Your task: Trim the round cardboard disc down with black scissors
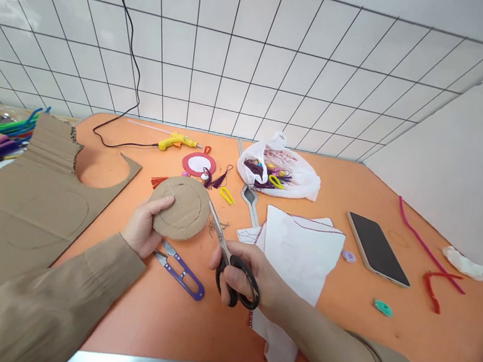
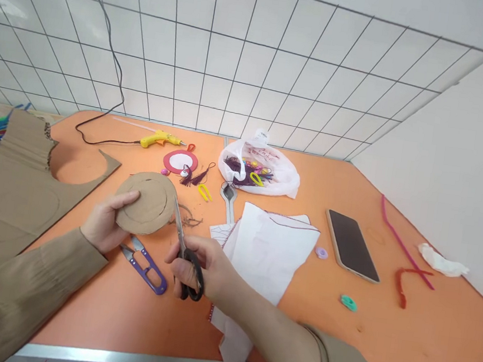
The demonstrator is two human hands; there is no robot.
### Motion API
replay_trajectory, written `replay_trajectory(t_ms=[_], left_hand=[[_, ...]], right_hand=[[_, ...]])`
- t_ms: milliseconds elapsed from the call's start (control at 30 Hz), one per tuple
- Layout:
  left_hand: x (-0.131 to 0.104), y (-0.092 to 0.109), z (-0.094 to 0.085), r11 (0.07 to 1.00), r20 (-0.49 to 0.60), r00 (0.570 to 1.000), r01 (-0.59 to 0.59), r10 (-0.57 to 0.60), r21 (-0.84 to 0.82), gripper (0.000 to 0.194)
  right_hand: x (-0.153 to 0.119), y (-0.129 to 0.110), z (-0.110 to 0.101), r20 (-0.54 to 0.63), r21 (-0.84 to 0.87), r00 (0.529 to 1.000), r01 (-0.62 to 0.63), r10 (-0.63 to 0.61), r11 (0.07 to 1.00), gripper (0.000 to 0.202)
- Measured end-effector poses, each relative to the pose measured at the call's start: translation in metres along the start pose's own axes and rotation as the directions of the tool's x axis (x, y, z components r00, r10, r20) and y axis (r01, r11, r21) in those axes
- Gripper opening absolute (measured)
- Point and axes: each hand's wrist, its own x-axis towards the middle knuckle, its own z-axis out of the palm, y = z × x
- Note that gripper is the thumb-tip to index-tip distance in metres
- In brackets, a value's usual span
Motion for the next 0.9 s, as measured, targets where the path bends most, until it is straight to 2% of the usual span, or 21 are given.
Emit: replay_trajectory(t_ms=[167, 367, 467, 633, 900], left_hand=[[0.0020, -0.0014, -0.0003, 1.000, -0.015, 1.000, -0.013, 0.012, -0.011, 0.030], [-0.0027, 0.0005, 0.0022, 0.999, 0.052, 0.998, -0.030, 0.029, 0.020, 0.036], [-0.0033, 0.0020, 0.0031, 0.999, 0.044, 0.999, -0.031, 0.030, 0.017, 0.032], [-0.0019, 0.0023, 0.0035, 1.000, 0.036, 0.999, -0.019, 0.019, 0.000, 0.028], [-0.0047, 0.0017, 0.0047, 0.997, 0.034, 0.999, 0.037, -0.039, 0.062, 0.040]], right_hand=[[-0.0017, 0.0023, -0.0006, -0.006, 0.006, 1.000, 0.017, -0.017, 1.000, 0.055], [-0.0057, -0.0025, -0.0030, 0.031, -0.022, 0.999, 0.013, -0.012, 1.000, 0.055], [-0.0062, -0.0039, -0.0035, 0.037, -0.022, 0.999, 0.030, -0.029, 0.999, 0.053], [-0.0051, -0.0033, -0.0031, 0.067, -0.018, 0.998, -0.013, 0.014, 1.000, 0.057], [-0.0049, -0.0003, -0.0012, 0.071, 0.017, 0.997, -0.021, 0.020, 1.000, 0.057]])
